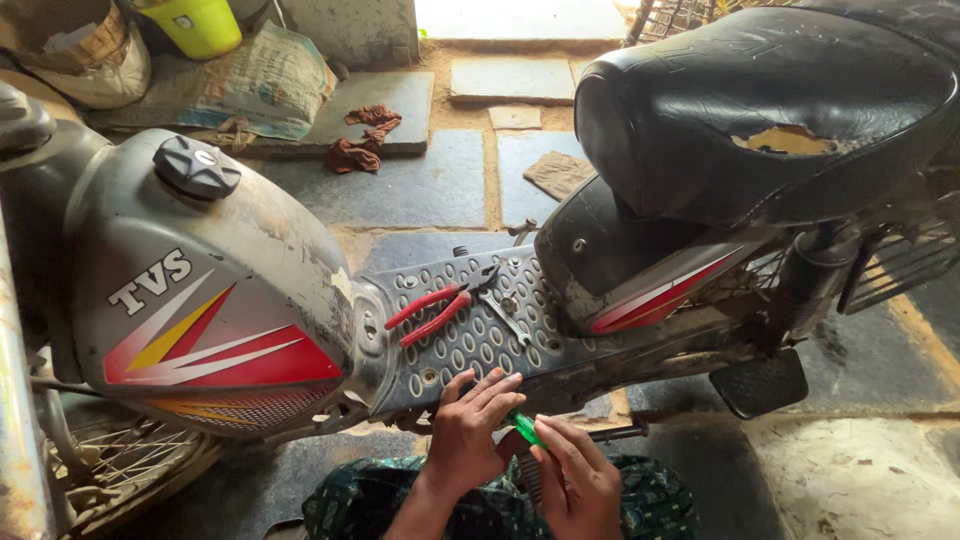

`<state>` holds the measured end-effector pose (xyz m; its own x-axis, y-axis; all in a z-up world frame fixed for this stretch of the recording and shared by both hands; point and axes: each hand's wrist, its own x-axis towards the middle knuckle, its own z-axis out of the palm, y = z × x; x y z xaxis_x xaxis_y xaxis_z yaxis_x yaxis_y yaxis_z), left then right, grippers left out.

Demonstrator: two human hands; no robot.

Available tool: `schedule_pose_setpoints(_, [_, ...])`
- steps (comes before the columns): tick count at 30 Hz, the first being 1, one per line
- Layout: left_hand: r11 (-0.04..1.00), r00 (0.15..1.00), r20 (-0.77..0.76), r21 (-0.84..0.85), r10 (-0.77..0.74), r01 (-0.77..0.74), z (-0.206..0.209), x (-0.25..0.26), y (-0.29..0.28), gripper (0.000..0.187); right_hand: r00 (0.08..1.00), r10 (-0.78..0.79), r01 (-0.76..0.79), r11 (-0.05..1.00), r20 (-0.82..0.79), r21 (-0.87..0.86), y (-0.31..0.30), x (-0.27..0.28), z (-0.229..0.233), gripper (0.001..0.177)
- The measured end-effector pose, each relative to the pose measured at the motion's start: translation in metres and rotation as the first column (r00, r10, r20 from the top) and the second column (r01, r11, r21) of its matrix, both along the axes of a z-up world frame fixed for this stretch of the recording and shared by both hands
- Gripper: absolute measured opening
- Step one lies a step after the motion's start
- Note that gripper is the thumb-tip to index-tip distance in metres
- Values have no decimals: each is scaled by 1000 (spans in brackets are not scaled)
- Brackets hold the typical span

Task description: The person connects wires and works on the electrical components of a moped using a screwdriver.

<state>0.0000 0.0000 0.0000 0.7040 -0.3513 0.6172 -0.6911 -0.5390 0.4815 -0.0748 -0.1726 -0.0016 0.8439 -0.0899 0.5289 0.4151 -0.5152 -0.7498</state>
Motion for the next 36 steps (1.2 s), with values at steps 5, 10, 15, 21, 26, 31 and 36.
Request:
schedule_pose_setpoints(5, [997,999,-9,-69,-35,35,7,-1,1,35,995,-43,45,999,94,-22,2,2,14,28])
schedule_pose_setpoints(10, [998,999,-8,-53,-44,44,9,1,2,32,994,-43,42,999,104,12,3,4,15,33])
schedule_pose_setpoints(15, [999,999,-5,-12,-46,46,9,1,3,30,990,-102,104,994,101,-22,4,5,8,34])
schedule_pose_setpoints(21, [998,999,11,33,-47,47,8,0,3,34,947,-321,312,936,-30,-163,0,12,10,42])
schedule_pose_setpoints(26, [997,997,13,40,-72,71,9,0,5,39,966,-257,257,951,22,-174,2,6,23,36])
schedule_pose_setpoints(31, [993,996,37,92,-77,74,11,-1,8,32,960,-276,259,940,-47,-222,7,0,23,48])
schedule_pose_setpoints(36, [988,995,48,132,-90,83,11,-2,9,33,944,-321,289,918,-79,-273,5,-2,26,55])
